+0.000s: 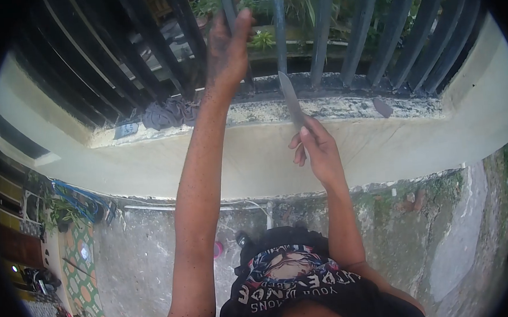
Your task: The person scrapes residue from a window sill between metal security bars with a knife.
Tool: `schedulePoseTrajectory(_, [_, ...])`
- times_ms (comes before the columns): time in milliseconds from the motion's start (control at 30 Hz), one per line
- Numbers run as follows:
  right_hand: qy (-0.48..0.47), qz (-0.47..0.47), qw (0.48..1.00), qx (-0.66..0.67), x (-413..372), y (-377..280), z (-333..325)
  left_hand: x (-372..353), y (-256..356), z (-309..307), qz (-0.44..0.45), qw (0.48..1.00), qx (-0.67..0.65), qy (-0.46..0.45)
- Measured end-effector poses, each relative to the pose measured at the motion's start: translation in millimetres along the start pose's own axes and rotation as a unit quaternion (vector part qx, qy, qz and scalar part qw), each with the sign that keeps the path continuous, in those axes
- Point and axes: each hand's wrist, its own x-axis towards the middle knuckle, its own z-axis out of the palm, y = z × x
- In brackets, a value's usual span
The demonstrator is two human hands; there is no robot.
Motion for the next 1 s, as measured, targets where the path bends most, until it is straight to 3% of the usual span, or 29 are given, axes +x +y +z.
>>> schedulePoseTrajectory(267, [0.084,-0.015,0.996,0.039,-14.2,10.4,43.9,-30.4,-50.1,-8.1,-0.020,0.996,-0.014,-0.085])
schedulePoseTrajectory(400, [0.120,0.002,0.992,0.037,-37.3,8.4,60.5,-31.1,-42.7,-14.2,-0.040,0.990,-0.063,-0.121])
schedulePoseTrajectory(500, [0.108,0.007,0.993,-0.052,-63.8,-26.1,65.0,-30.1,-30.2,-21.1,-0.053,0.988,-0.037,-0.140])
schedulePoseTrajectory(600, [0.104,0.035,0.993,-0.052,-93.1,-52.0,66.7,-28.7,-33.2,-22.6,-0.049,0.986,-0.048,-0.152])
schedulePoseTrajectory(667, [0.099,0.014,0.995,0.020,-103.3,-50.8,63.6,-28.3,-32.8,-25.8,-0.063,0.982,-0.054,-0.167])
schedulePoseTrajectory(800, [0.161,0.036,0.986,0.027,-87.9,-27.0,71.9,-29.3,-36.8,-24.9,-0.042,0.985,-0.046,-0.161])
schedulePoseTrajectory(867, [0.149,0.035,0.988,0.035,-73.2,-22.1,71.4,-30.3,-39.4,-23.6,-0.022,0.988,-0.039,-0.146])
schedulePoseTrajectory(1000, [0.054,0.013,0.993,0.109,-38.4,-21.5,54.8,-31.7,-29.0,-25.5,-0.070,0.984,-0.019,-0.162])
